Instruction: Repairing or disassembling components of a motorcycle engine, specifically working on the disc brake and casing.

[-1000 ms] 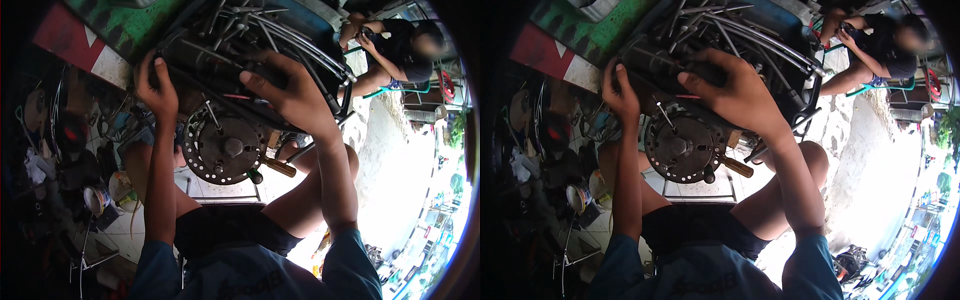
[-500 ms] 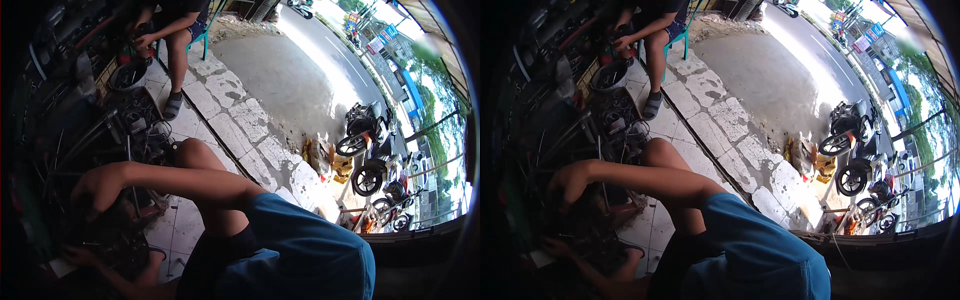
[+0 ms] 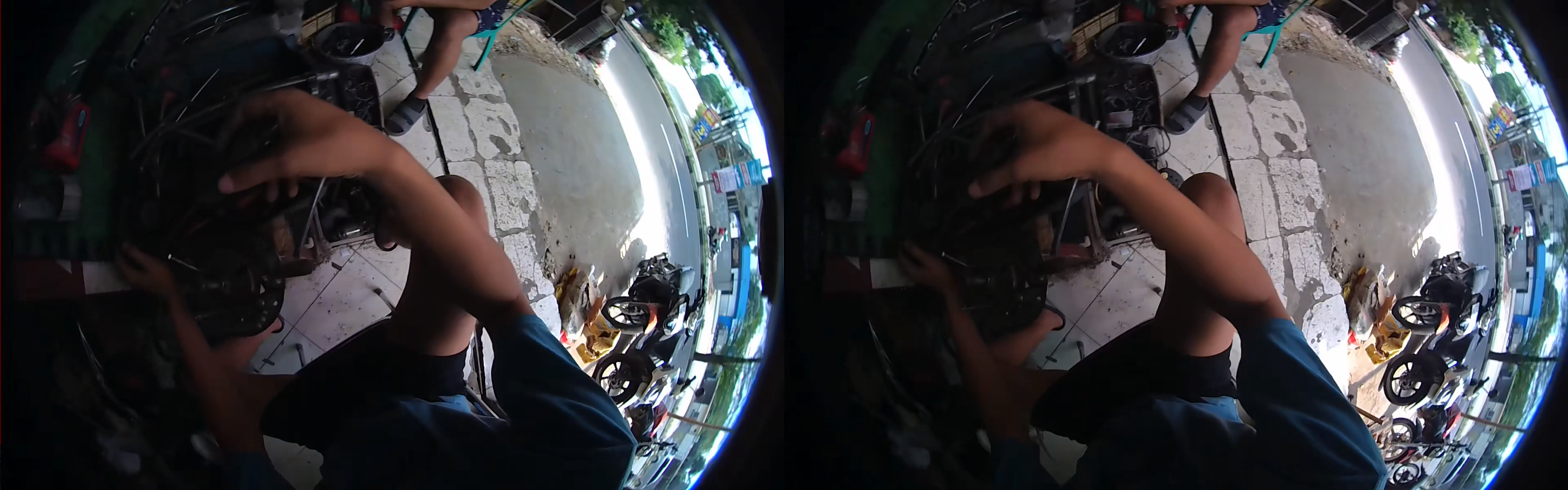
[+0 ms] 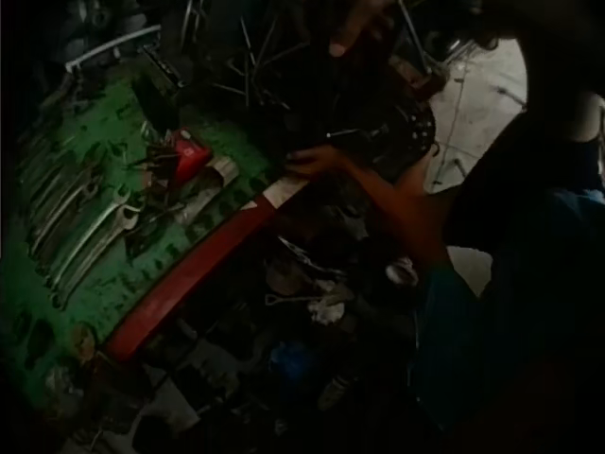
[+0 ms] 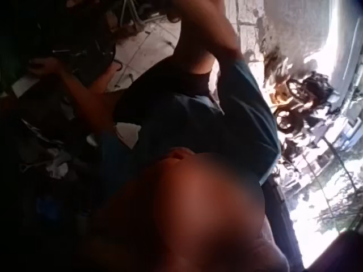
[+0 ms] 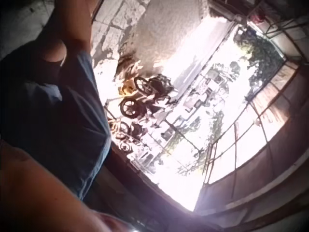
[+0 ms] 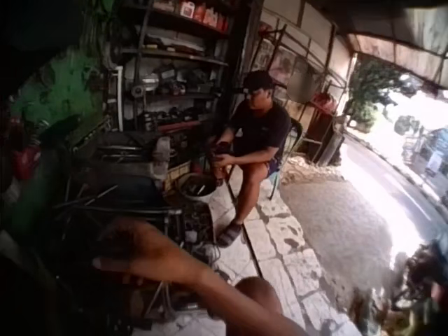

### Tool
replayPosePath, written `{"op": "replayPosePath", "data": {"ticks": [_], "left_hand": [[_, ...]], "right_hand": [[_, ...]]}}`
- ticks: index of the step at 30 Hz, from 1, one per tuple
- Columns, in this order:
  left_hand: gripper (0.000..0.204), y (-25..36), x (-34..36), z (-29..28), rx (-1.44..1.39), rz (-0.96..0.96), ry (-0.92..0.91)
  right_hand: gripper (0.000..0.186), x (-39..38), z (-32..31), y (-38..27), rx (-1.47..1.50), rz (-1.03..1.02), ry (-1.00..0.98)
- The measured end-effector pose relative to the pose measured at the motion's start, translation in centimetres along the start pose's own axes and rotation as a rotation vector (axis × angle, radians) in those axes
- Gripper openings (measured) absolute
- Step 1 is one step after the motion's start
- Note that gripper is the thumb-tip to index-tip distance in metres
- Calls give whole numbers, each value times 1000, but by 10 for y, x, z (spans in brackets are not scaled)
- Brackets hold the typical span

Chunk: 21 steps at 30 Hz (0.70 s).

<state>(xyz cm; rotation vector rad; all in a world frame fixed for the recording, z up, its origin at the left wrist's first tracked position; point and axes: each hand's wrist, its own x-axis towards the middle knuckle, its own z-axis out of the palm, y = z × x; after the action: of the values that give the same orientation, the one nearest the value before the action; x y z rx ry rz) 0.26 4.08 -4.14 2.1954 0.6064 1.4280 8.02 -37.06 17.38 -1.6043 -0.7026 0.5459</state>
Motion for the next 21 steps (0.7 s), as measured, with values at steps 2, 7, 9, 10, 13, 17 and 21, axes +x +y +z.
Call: {"op": "replayPosePath", "data": {"ticks": [2,7,9,10,13,17,21], "left_hand": [[44,44,-2,0,-52,-47,27],[42,49,-3,5,-50,-54,53],[42,44,-1,1,-72,-64,75],[42,46,1,1,-130,-63,91],[42,51,0,-3,-133,-105,78],[45,36,0,1,-103,-86,113],[47,33,0,4,-127,-112,93]], "right_hand": [[56,-3,-6,-7,-18,-7,71],[41,-7,-9,6,-141,55,337],[37,-7,-1,7,-98,91,335],[34,-5,0,10,-77,39,345],[28,-4,6,6,-108,-22,318],[35,-4,27,14,-401,-142,240],[34,-5,46,16,-544,-268,207]]}}
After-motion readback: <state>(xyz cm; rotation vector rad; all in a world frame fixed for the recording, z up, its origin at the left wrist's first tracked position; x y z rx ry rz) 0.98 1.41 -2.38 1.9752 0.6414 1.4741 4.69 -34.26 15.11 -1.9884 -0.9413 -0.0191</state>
